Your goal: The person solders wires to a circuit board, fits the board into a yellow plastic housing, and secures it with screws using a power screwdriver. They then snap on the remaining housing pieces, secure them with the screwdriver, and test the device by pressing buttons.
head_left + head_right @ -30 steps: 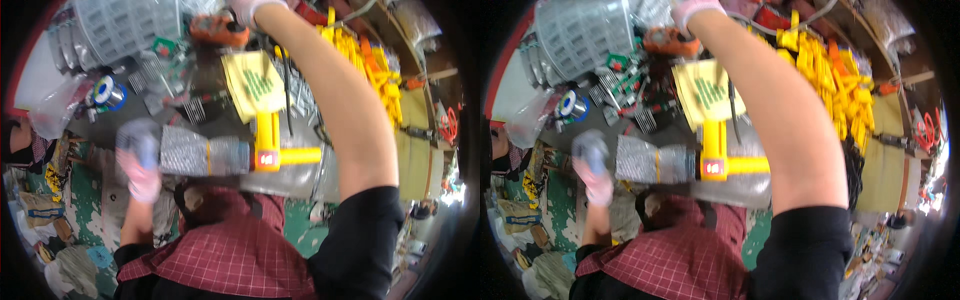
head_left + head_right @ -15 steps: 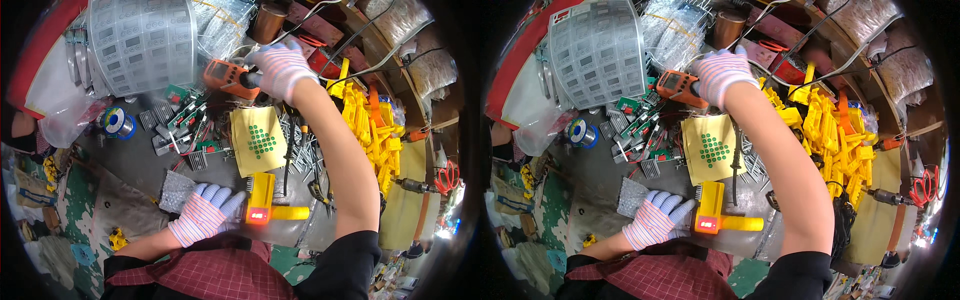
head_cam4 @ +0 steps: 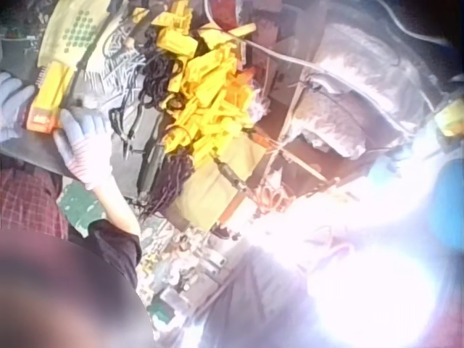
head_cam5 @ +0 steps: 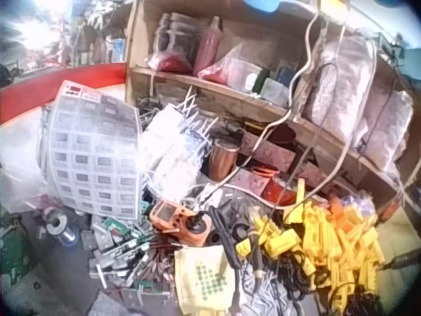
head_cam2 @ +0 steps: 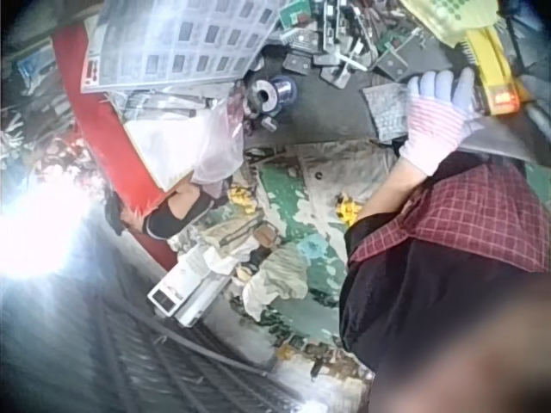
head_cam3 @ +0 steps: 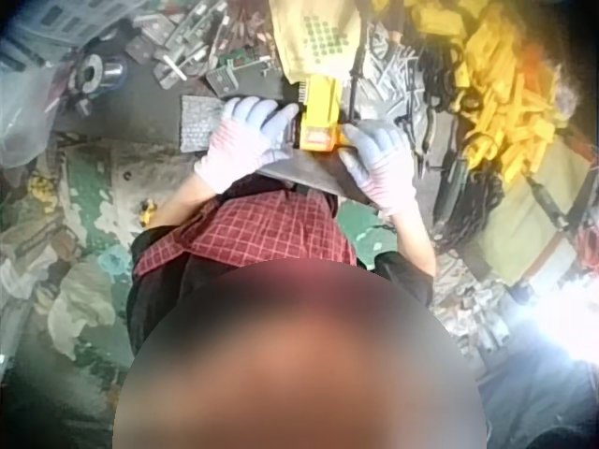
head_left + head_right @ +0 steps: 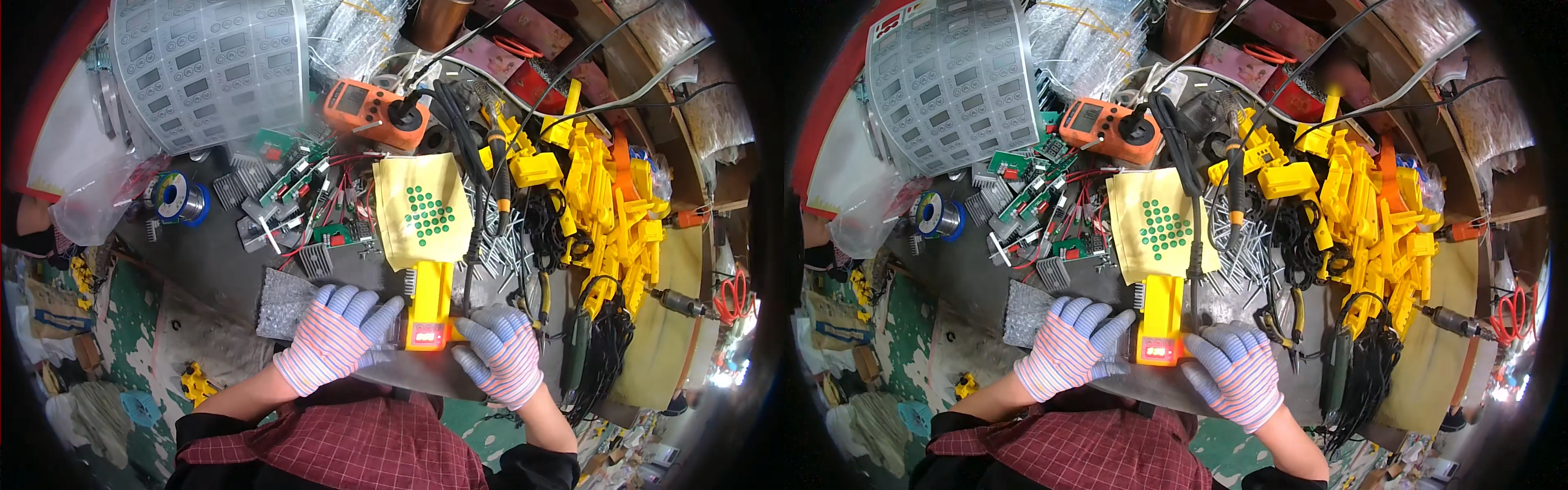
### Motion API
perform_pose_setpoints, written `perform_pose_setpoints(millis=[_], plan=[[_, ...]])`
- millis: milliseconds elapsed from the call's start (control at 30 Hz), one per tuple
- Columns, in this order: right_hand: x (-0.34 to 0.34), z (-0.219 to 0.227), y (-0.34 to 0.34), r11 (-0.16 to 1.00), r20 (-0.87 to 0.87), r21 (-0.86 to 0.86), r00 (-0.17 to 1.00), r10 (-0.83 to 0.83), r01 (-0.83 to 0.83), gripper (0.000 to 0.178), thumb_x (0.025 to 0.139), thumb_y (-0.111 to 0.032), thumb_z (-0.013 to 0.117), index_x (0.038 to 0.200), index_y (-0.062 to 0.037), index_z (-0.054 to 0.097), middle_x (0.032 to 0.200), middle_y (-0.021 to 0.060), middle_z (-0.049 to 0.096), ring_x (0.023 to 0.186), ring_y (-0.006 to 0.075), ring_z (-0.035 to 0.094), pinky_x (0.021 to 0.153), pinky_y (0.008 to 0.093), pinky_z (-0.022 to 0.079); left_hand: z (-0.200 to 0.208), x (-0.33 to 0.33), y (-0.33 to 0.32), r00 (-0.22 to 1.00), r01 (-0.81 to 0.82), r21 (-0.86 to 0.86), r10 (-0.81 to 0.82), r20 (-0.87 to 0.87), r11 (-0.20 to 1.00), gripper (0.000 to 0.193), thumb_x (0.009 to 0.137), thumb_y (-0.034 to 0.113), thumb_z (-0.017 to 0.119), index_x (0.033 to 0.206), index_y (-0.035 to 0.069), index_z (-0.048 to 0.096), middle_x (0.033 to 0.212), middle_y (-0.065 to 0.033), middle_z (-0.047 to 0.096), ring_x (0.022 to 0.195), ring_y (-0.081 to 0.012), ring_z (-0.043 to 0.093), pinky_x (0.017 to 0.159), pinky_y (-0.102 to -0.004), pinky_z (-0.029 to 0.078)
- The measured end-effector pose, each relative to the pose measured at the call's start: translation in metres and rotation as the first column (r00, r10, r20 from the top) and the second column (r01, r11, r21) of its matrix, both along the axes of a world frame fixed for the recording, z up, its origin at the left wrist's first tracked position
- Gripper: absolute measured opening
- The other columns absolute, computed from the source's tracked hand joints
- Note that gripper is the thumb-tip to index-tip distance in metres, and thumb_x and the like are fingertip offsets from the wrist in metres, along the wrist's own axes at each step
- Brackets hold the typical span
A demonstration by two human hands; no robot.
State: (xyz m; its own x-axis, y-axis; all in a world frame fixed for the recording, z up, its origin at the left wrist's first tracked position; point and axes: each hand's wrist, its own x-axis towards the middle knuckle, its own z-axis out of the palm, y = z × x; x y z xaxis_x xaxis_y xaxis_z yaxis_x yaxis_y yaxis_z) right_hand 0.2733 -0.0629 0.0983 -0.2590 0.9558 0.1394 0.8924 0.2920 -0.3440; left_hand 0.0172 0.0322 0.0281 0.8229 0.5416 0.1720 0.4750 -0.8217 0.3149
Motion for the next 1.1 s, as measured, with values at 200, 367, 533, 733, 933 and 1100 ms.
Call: perform_pose_setpoints(millis=[200, 367, 533, 733, 933, 1100], plan=[[-0.003, -0.016, -0.006, 1.000, 0.032, 0.006, 0.999, 0.013, -0.013, 0.043, 0.075, -0.021, 0.079, 0.114, -0.0102, 0.066, 0.105, 0.0087, 0.061, 0.097, 0.0295, 0.060, 0.088, 0.0418, 0.048, -0.003, -0.002, -0.002, 1.000, -0.022, 0.012, 0.022, 0.006, 1.000, 0.074, 0.082, 0.065, 0.059, 0.134, 0.013, 0.059, 0.112, -0.0092, 0.058, 0.106, -0.0291, 0.053, 0.097, -0.0469, 0.041], [0.005, -0.016, -0.002, 0.995, 0.074, 0.067, 0.995, -0.074, 0.069, 0.045, 0.075, -0.023, 0.078, 0.117, -0.0105, 0.067, 0.100, 0.0084, 0.060, 0.097, 0.0297, 0.060, 0.089, 0.0439, 0.047, -0.002, 0.001, -0.001, 1.000, -0.011, 0.029, 0.011, -0.001, 1.000, 0.073, 0.083, 0.065, 0.058, 0.134, 0.013, 0.059, 0.112, -0.0093, 0.059, 0.104, -0.0291, 0.054, 0.096, -0.0461, 0.042], [-0.005, -0.016, -0.008, 0.981, 0.106, 0.064, 0.976, -0.189, 0.183, 0.040, 0.074, -0.020, 0.077, 0.113, -0.0101, 0.069, 0.098, 0.0074, 0.061, 0.093, 0.0275, 0.059, 0.091, 0.0439, 0.046, -0.003, -0.001, -0.002, 1.000, -0.013, 0.034, 0.013, 0.013, 0.999, 0.074, 0.083, 0.065, 0.058, 0.134, 0.012, 0.059, 0.112, -0.0096, 0.059, 0.104, -0.0290, 0.054, 0.096, -0.0460, 0.042], [-0.007, -0.020, -0.006, 0.979, 0.018, 0.186, 0.996, -0.083, 0.078, 0.039, 0.073, -0.015, 0.078, 0.111, -0.0105, 0.069, 0.095, 0.0044, 0.061, 0.091, 0.0245, 0.061, 0.091, 0.0443, 0.046, -0.003, -0.001, -0.002, 1.000, -0.012, 0.024, 0.012, 0.020, 1.000, 0.075, 0.083, 0.065, 0.057, 0.135, 0.011, 0.058, 0.111, -0.0099, 0.059, 0.104, -0.0292, 0.054, 0.095, -0.0458, 0.042], [-0.009, -0.016, -0.006, 0.990, 0.050, 0.125, 0.996, -0.069, 0.062, 0.040, 0.074, -0.017, 0.077, 0.113, -0.0121, 0.069, 0.100, 0.0054, 0.061, 0.094, 0.0254, 0.061, 0.091, 0.0444, 0.046, -0.005, 0.000, -0.001, 1.000, -0.011, 0.038, 0.010, 0.022, 0.999, 0.076, 0.084, 0.066, 0.056, 0.136, 0.012, 0.057, 0.111, -0.0100, 0.059, 0.104, -0.0292, 0.055, 0.095, -0.0466, 0.042], [-0.009, -0.016, -0.006, 0.997, 0.054, 0.044, 0.996, -0.066, 0.064, 0.041, 0.075, -0.019, 0.077, 0.114, -0.0120, 0.068, 0.103, 0.0067, 0.061, 0.095, 0.0274, 0.061, 0.088, 0.0442, 0.046, -0.004, -0.001, 0.001, 1.000, -0.005, 0.002, 0.005, 0.004, 1.000, 0.075, 0.084, 0.066, 0.055, 0.137, 0.012, 0.057, 0.111, -0.0101, 0.060, 0.104, -0.0294, 0.055, 0.095, -0.0470, 0.042]])
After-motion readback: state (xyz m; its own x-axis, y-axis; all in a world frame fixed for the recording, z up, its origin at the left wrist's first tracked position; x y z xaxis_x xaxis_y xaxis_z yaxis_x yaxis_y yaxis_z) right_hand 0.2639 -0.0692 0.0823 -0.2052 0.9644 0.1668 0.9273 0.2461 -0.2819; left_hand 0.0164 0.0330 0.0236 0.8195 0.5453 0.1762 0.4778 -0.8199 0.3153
